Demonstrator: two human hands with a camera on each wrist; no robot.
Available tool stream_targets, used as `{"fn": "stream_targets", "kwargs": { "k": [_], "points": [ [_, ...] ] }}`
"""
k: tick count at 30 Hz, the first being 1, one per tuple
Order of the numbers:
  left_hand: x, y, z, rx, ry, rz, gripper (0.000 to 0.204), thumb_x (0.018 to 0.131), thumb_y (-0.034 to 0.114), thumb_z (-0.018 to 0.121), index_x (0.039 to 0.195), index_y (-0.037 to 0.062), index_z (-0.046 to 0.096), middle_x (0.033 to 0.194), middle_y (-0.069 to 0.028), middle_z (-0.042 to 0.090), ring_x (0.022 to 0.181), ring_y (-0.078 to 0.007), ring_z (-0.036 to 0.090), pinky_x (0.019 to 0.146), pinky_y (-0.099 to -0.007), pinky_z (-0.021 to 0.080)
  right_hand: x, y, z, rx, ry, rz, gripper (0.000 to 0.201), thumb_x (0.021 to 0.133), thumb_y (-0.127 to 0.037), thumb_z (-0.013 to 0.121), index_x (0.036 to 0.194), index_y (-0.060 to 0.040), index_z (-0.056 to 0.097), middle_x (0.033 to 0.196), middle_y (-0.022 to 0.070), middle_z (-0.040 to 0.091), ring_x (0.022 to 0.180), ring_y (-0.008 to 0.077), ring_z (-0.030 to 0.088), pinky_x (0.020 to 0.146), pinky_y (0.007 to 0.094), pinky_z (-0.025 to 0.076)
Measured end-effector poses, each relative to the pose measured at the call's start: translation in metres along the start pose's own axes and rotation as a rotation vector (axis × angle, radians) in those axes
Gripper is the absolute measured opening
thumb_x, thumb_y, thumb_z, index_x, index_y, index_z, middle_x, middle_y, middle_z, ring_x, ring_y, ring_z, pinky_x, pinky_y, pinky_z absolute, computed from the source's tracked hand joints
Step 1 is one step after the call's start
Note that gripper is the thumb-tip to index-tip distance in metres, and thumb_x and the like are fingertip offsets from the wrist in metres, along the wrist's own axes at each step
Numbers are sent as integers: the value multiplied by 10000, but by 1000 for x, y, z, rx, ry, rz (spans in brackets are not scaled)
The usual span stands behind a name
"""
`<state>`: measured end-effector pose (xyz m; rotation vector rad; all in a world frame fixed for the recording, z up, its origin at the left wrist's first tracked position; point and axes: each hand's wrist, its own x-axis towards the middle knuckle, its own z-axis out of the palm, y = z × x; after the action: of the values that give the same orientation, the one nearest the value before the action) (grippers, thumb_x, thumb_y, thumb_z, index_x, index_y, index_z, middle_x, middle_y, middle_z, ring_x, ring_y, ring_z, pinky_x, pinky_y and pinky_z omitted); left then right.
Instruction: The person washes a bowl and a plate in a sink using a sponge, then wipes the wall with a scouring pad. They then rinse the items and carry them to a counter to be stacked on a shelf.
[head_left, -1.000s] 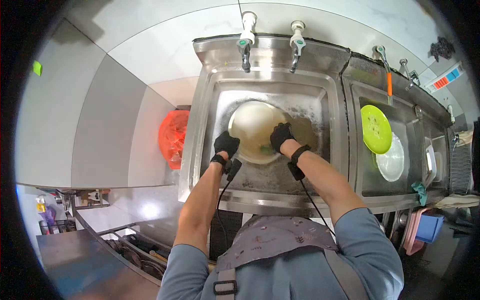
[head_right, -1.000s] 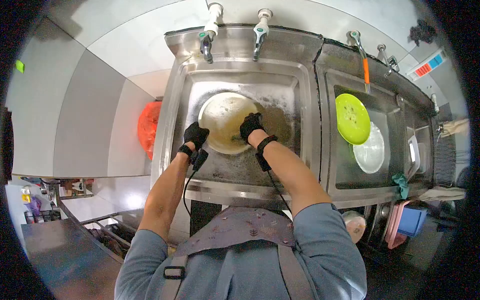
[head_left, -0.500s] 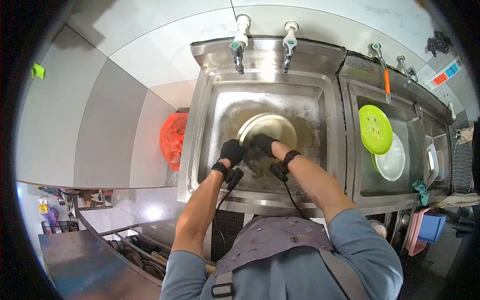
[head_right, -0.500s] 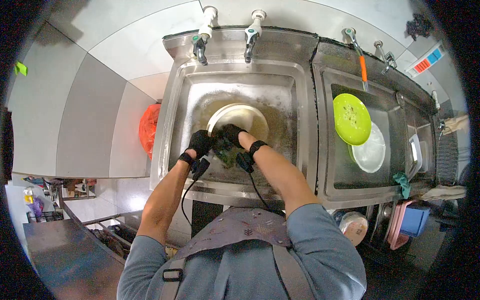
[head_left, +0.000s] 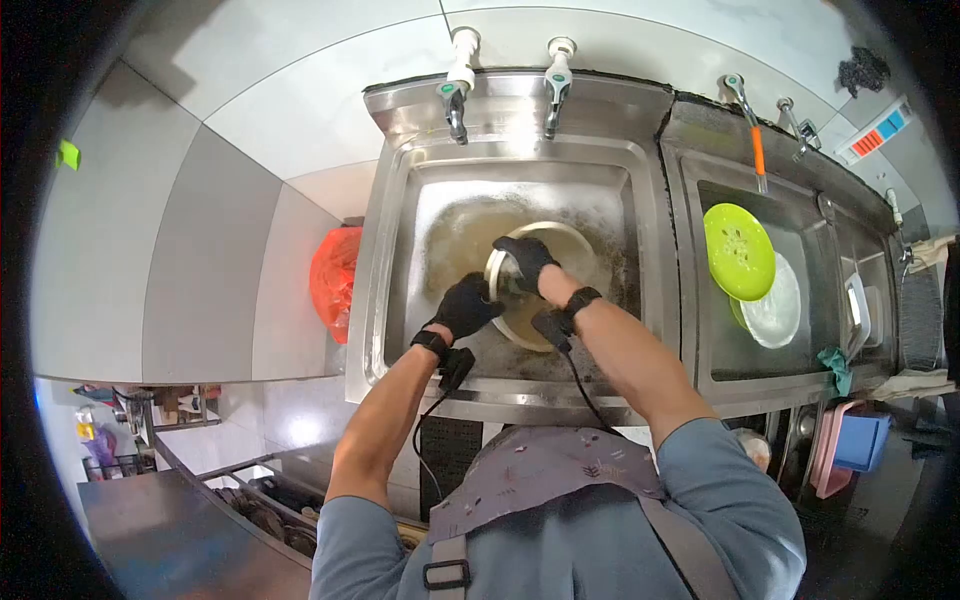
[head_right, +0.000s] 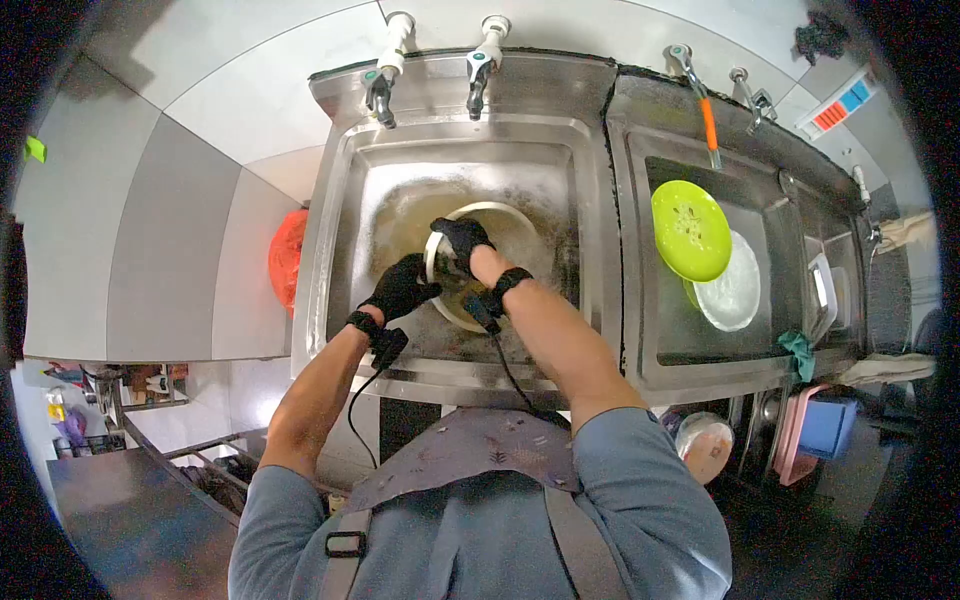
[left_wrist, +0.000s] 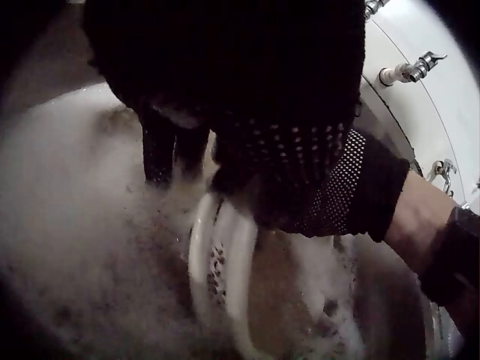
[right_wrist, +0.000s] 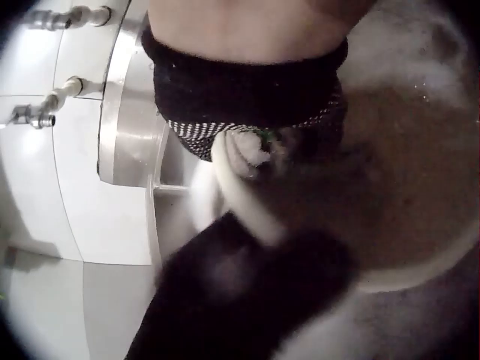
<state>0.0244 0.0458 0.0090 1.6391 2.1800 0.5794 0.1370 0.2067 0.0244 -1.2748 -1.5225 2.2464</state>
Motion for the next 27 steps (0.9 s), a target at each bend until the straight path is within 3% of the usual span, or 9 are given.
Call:
{"fn": "stream_targets", "kwargs": {
  "k": [3, 5, 6, 9, 13, 17, 19, 21, 27],
  "points": [
    [2, -12, 3, -225, -127, 105, 457, 751, 338, 746, 1053, 15, 632, 1011, -172, 647, 909, -353, 640, 829, -421, 508, 10, -4, 4, -384, 150, -53, 396, 789, -404, 617, 802, -15, 688, 713, 142, 661, 649, 247, 626, 625, 391, 481],
    [9, -25, 7, -847, -211, 1, 403, 774, 284, 754, 1058, 36, 612, 972, -96, 635, 837, -249, 631, 779, -355, 513, 10, -8, -3, -619, 145, -87, 424, 786, -392, 644, 810, 30, 678, 739, 174, 660, 672, 269, 625, 654, 411, 475],
    [8, 3, -22, -1126, -311, -275, 361, 794, 217, 746, 1073, 52, 589, 938, -49, 611, 801, -160, 597, 712, -303, 509, 9, -6, -6, -618, 150, -121, 404, 781, -377, 647, 812, 24, 688, 762, 184, 677, 690, 293, 643, 674, 412, 483],
    [22, 20, -13, -886, -247, -353, 385, 800, 221, 742, 1102, 55, 571, 901, -37, 588, 768, -125, 572, 651, -284, 501, 7, -2, -22, -599, 96, -173, 377, 784, -360, 645, 826, 11, 698, 793, 195, 686, 716, 321, 654, 675, 423, 492],
    [44, 2, 18, -598, -109, -201, 607, 730, 360, 776, 1178, 24, 541, 1060, -189, 664, 912, -299, 677, 746, -382, 543, -22, -10, -35, -602, 155, -346, 339, 799, -310, 639, 949, -12, 700, 939, 226, 684, 854, 337, 652, 757, 410, 493],
    [58, -28, 45, -309, 42, -342, 561, 717, 304, 723, 1171, 20, 558, 1058, -251, 671, 969, -401, 664, 825, -430, 532, -54, -34, -51, -263, -13, -454, 343, 794, -290, 673, 978, -2, 699, 932, 182, 699, 885, 268, 651, 812, 379, 491],
    [57, -40, 48, -377, 124, -316, 465, 716, 308, 699, 1078, 20, 650, 958, -242, 695, 936, -381, 675, 807, -438, 529, -60, -47, -66, -279, -142, -405, 358, 817, -270, 705, 1062, -9, 698, 952, 74, 707, 914, 165, 631, 841, 324, 483],
    [68, -59, 59, -322, -111, -370, 374, 737, 333, 681, 917, 6, 698, 844, -203, 704, 818, -339, 692, 752, -423, 522, -74, -56, -71, -191, -240, -336, 391, 816, -280, 723, 1093, -6, 700, 992, 65, 708, 928, 154, 625, 864, 313, 475],
    [69, -61, 56, -250, 8, -432, 360, 720, 352, 676, 845, 19, 730, 755, -190, 700, 699, -325, 684, 705, -416, 523, -98, -82, -85, -521, -303, -395, 480, 787, -345, 765, 1099, 13, 690, 972, 104, 712, 896, 175, 632, 848, 316, 481]
  ]
}}
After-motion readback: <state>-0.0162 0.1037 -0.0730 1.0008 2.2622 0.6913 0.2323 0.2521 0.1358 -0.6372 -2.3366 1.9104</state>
